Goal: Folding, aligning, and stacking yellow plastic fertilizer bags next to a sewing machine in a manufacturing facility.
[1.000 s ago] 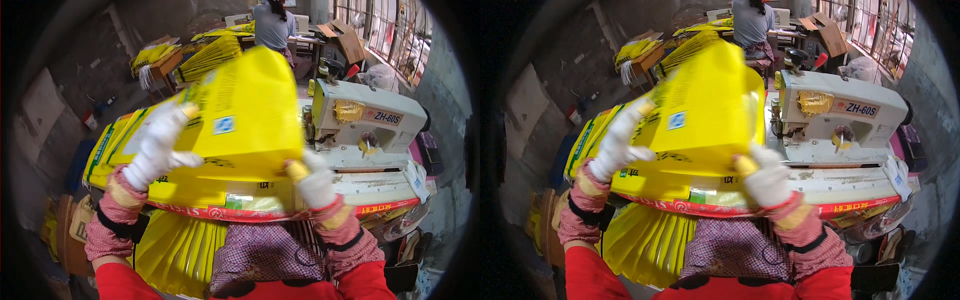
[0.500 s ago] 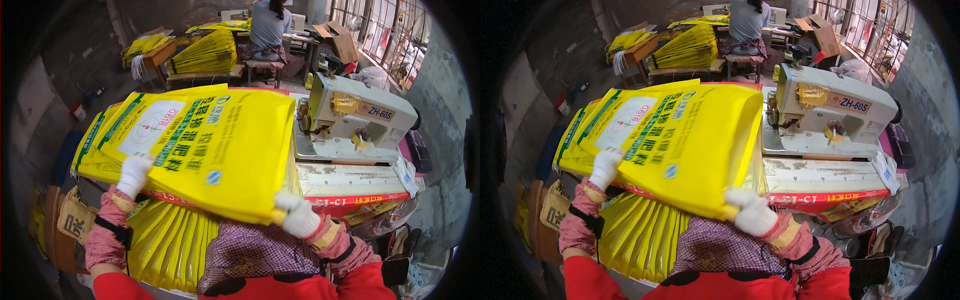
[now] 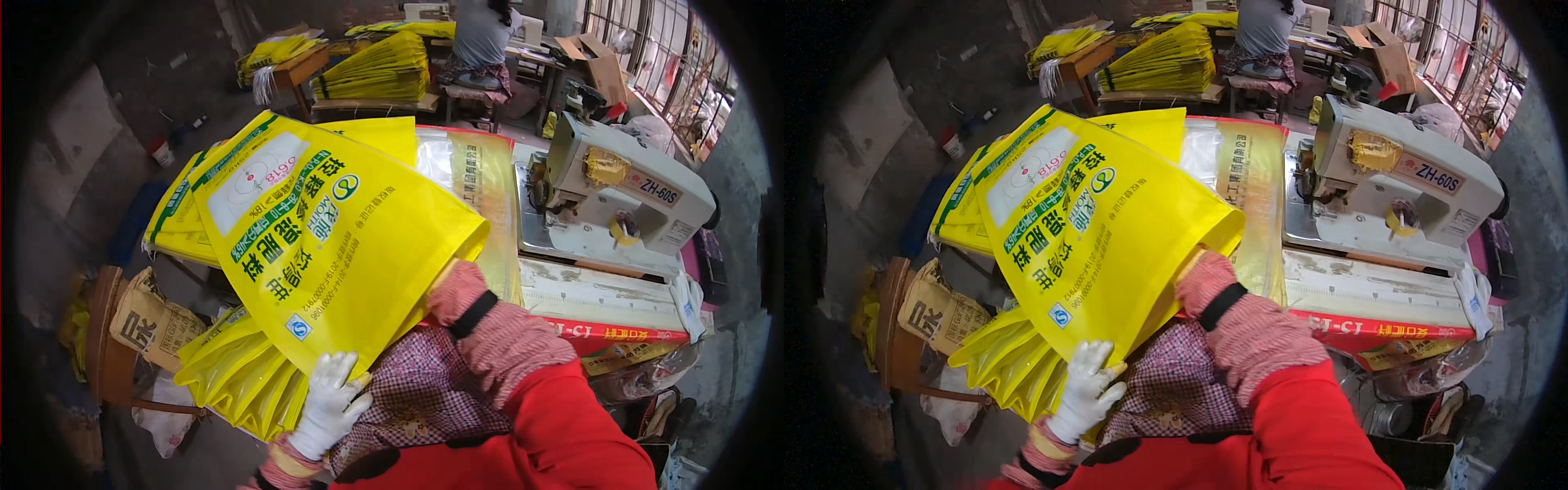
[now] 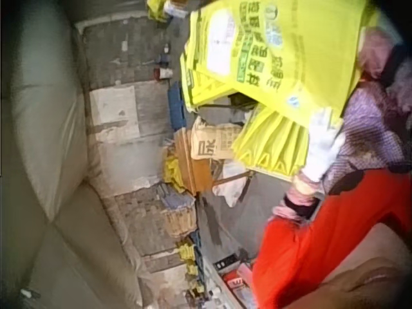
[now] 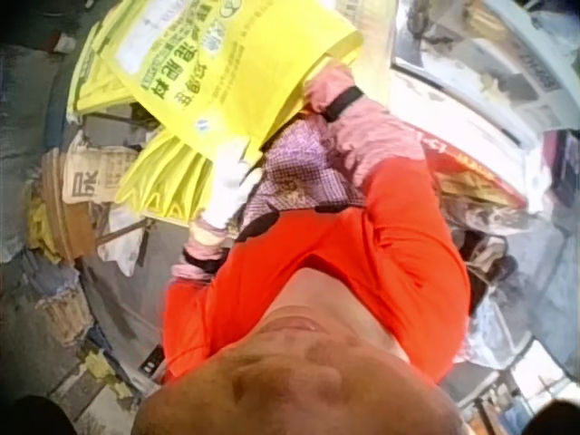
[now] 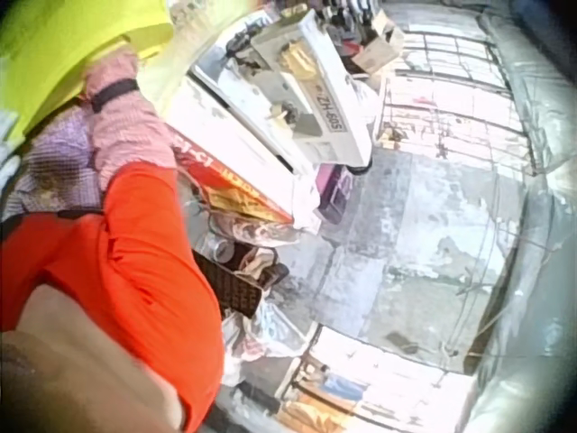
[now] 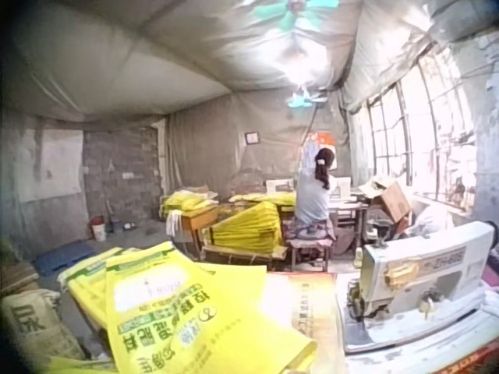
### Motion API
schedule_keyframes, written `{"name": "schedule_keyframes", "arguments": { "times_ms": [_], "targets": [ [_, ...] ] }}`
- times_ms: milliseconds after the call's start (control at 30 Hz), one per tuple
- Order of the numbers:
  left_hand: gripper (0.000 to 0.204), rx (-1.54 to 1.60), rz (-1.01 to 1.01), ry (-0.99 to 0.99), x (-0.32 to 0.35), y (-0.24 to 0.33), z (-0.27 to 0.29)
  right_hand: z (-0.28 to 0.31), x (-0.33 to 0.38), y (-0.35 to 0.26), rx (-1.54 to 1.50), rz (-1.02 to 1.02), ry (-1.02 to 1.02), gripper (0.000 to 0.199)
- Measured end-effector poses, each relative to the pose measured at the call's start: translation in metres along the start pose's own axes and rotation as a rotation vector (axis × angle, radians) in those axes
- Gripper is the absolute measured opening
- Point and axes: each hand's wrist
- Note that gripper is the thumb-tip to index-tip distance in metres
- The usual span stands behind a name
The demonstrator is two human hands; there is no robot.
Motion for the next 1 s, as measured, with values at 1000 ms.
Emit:
{"name": "schedule_keyframes", "arguments": {
  "times_ms": [1000],
  "targets": [
    [0.056, 1.638, 0.422, 0.502, 0.009, -0.012, -0.028, -0.013, -0.043, 0.134, 0.278, 0.040, -0.184, 0.054]
  ]
}}
Point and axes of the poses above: each hand's wrist, its own x-axis away from the middle knuckle, its own z-axis out of the back of the hand, y = z × x, and after that the axes turned 13 degrees about x, right-handed
